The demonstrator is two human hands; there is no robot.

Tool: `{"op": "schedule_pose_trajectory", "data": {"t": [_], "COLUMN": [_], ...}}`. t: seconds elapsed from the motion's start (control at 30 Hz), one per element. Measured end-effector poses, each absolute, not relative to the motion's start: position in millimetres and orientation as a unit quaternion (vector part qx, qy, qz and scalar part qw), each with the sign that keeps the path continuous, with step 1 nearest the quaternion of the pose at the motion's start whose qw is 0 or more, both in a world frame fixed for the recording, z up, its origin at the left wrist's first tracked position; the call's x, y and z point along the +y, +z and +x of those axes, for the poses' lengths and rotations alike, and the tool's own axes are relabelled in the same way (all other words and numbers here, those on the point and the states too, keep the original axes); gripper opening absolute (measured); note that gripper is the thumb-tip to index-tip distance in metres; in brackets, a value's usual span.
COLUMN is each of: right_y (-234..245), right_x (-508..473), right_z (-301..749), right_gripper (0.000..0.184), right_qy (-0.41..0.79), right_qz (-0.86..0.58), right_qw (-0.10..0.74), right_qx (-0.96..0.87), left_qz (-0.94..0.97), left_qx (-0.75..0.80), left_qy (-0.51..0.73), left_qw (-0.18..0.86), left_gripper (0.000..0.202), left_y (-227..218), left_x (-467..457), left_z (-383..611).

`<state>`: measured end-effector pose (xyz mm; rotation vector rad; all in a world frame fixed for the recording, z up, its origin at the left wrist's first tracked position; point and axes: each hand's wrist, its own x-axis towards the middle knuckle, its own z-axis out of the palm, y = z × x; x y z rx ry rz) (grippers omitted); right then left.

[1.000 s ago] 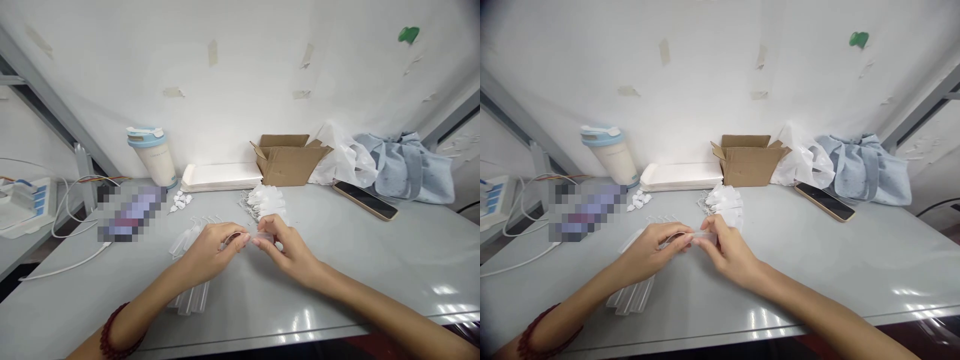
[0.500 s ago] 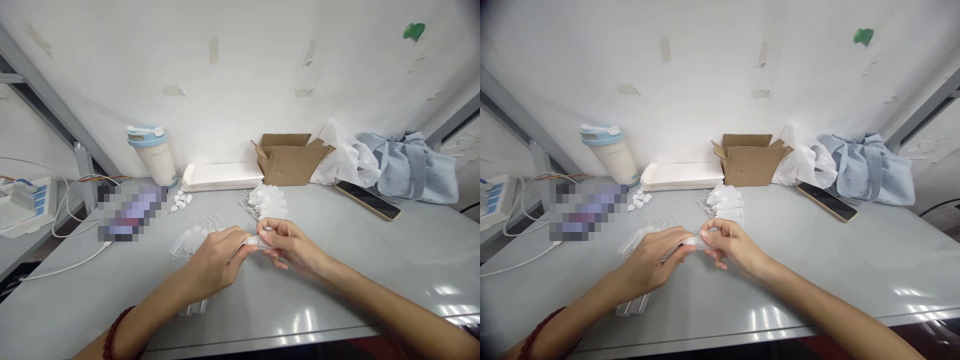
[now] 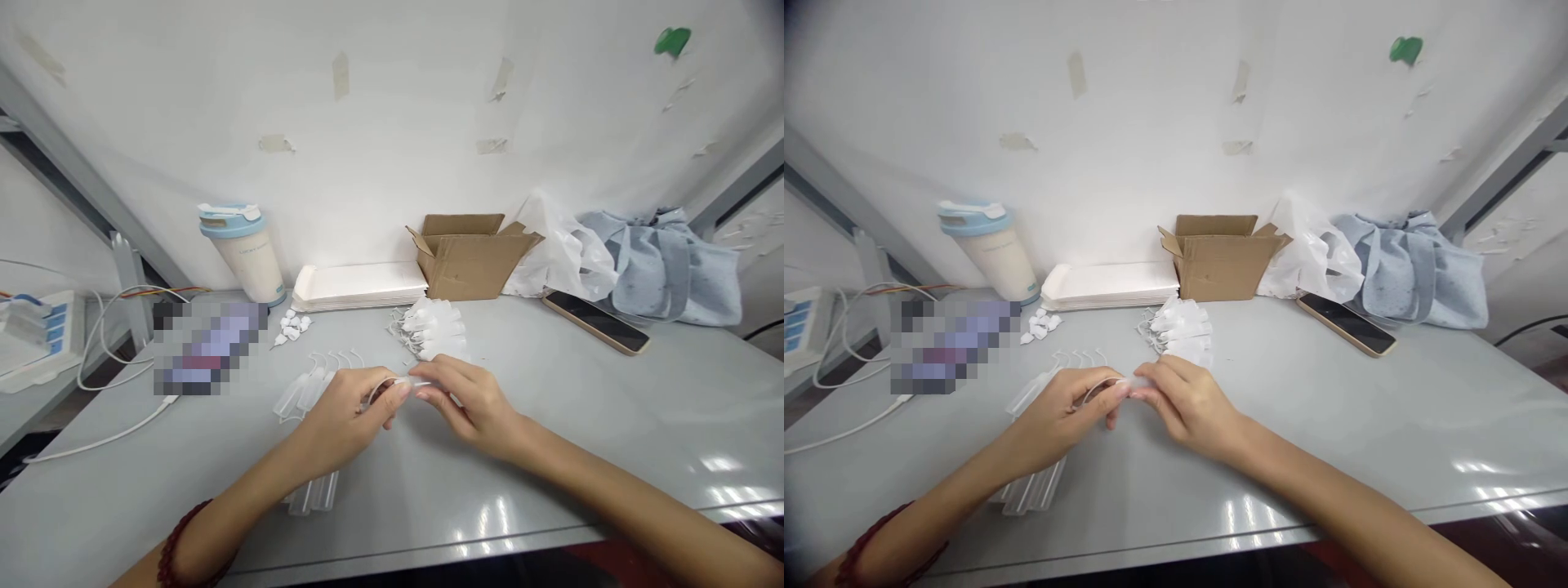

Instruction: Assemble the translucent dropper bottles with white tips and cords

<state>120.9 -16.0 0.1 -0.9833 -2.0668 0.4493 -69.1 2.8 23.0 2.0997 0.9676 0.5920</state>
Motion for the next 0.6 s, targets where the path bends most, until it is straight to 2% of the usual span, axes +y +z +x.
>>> {"op": "schedule_pose_trajectory", "data": {"t": [0.13,0.33,0.43,0.5,0.6], "right_y": [4,18,17,14,9], "right_x": [-16,-15,-10,-3,10], "right_z": [120,121,125,132,145], "right_gripper": [0.024,0.031,0.029,0.027,0.025], "right_qy": [0.189,0.350,0.395,0.348,0.187], "right_qz": [-0.382,-0.409,-0.446,-0.487,-0.542], "right_qw": [0.371,0.340,0.365,0.409,0.462], "right_qx": [-0.825,-0.771,-0.716,-0.689,-0.677], "left_qz": [0.831,0.862,0.860,0.843,0.829], "left_qx": [0.367,0.334,0.351,0.396,0.480], "left_qy": [0.224,0.268,0.290,0.296,0.241], "left_qw": [0.352,0.271,0.233,0.210,0.152], "left_gripper": [0.038,0.029,0.023,0.021,0.022], "left_y": [24,14,13,16,24], "left_x": [3,0,7,19,43], "left_z": [-71,-67,-69,-77,-103]}}
